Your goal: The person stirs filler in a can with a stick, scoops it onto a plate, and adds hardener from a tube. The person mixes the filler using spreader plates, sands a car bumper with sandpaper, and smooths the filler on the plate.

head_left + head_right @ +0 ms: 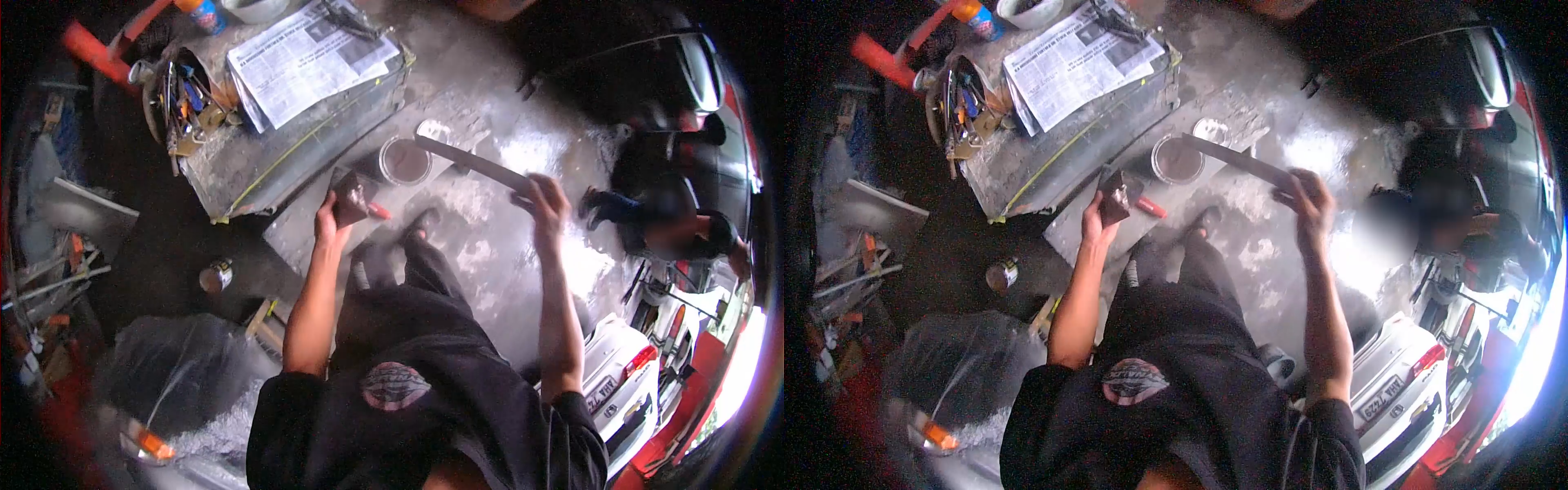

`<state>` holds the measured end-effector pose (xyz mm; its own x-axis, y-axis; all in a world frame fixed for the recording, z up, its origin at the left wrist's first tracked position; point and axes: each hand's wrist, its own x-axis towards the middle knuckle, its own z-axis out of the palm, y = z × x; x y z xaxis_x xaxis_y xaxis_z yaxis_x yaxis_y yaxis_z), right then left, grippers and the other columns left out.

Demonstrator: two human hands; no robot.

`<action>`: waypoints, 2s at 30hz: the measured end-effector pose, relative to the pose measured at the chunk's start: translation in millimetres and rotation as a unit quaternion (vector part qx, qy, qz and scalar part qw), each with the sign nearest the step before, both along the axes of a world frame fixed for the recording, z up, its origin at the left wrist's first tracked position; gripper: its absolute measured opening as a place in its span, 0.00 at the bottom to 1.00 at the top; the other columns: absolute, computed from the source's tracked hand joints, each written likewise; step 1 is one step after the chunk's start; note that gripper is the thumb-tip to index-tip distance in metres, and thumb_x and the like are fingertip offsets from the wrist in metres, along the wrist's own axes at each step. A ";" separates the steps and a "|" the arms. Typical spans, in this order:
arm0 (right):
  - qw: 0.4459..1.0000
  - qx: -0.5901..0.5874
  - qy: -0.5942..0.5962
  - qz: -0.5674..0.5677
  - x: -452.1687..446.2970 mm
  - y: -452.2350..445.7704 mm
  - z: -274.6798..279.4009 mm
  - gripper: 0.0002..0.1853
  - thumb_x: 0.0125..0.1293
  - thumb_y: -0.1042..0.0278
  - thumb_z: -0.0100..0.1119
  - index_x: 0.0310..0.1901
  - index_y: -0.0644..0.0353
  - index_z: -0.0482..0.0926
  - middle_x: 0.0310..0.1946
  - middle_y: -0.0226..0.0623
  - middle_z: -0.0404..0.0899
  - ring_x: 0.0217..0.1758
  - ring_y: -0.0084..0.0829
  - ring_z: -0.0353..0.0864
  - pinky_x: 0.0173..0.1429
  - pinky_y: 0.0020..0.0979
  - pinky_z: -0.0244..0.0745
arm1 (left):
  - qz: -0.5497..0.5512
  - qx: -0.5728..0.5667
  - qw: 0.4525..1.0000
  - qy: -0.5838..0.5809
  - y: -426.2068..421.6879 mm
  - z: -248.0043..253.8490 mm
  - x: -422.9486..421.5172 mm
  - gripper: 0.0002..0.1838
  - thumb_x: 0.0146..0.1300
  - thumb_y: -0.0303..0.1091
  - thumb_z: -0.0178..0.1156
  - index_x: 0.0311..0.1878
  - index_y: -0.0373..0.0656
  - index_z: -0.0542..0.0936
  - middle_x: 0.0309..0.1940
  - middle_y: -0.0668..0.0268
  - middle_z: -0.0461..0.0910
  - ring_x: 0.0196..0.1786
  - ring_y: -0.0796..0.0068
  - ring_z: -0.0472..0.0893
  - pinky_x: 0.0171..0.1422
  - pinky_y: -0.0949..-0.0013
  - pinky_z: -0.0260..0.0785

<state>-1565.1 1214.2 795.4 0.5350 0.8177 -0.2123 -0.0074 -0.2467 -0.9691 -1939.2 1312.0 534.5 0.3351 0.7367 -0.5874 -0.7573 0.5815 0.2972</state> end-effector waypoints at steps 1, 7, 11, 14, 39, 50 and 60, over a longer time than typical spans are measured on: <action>0.999 -0.023 0.019 0.019 3.1 15.0 -55.0 0.17 0.80 0.65 0.60 0.60 0.72 0.79 0.48 0.47 0.87 0.47 0.38 0.90 0.53 0.37 0.88 | -0.014 0.000 1.000 0.012 -12.3 -1.3 -17.3 0.23 0.83 0.44 0.51 0.69 0.39 0.76 0.63 0.58 0.83 0.65 0.57 0.82 0.73 0.49 0.71; 0.976 -0.003 0.177 -0.127 -37.0 50.5 -215.2 0.16 0.77 0.66 0.62 0.57 0.70 0.82 0.47 0.47 0.88 0.46 0.35 0.90 0.53 0.34 0.86 | 0.018 -0.104 0.988 0.115 -75.0 0.6 -95.9 0.21 0.80 0.43 0.58 0.67 0.42 0.79 0.61 0.60 0.85 0.62 0.58 0.84 0.71 0.51 0.73; 0.961 -0.245 -0.039 0.118 -69.9 -31.7 -374.4 0.15 0.69 0.67 0.66 0.54 0.62 0.84 0.44 0.51 0.88 0.51 0.38 0.89 0.56 0.40 0.83 | 0.054 -0.158 0.970 0.178 -107.4 -10.4 -122.2 0.22 0.80 0.44 0.59 0.67 0.40 0.79 0.60 0.58 0.85 0.61 0.57 0.84 0.68 0.50 0.74; 0.873 -0.177 -0.271 0.364 -147.9 -33.5 -477.9 0.22 0.69 0.69 0.60 0.64 0.60 0.78 0.47 0.50 0.86 0.49 0.51 0.88 0.53 0.47 0.82 | 0.055 -0.163 0.967 0.188 -136.2 -19.2 -122.5 0.21 0.80 0.43 0.58 0.66 0.38 0.78 0.59 0.57 0.85 0.60 0.56 0.84 0.68 0.50 0.75; 0.956 -0.056 0.275 0.083 -104.9 -31.2 -96.0 0.28 0.84 0.40 0.47 0.52 0.63 0.80 0.38 0.35 0.84 0.32 0.27 0.84 0.37 0.29 0.80 | -0.149 0.052 0.976 0.151 14.4 113.0 9.4 0.15 0.77 0.42 0.64 0.57 0.43 0.83 0.52 0.65 0.86 0.56 0.67 0.85 0.65 0.60 0.76; 0.954 0.066 0.273 -0.105 -89.7 -139.7 -5.5 0.27 0.84 0.45 0.52 0.66 0.63 0.78 0.45 0.38 0.85 0.44 0.29 0.85 0.49 0.34 0.82 | -0.357 0.137 0.921 0.070 -20.2 167.1 129.2 0.11 0.79 0.40 0.62 0.53 0.42 0.82 0.49 0.68 0.85 0.52 0.71 0.86 0.60 0.64 0.79; 0.962 0.061 0.209 -0.162 -73.3 -259.1 11.1 0.24 0.83 0.48 0.55 0.56 0.66 0.80 0.42 0.41 0.86 0.38 0.31 0.87 0.45 0.34 0.85 | -0.446 0.140 0.878 0.098 -119.3 163.0 170.4 0.25 0.78 0.40 0.65 0.68 0.32 0.73 0.56 0.65 0.81 0.60 0.74 0.80 0.67 0.67 0.73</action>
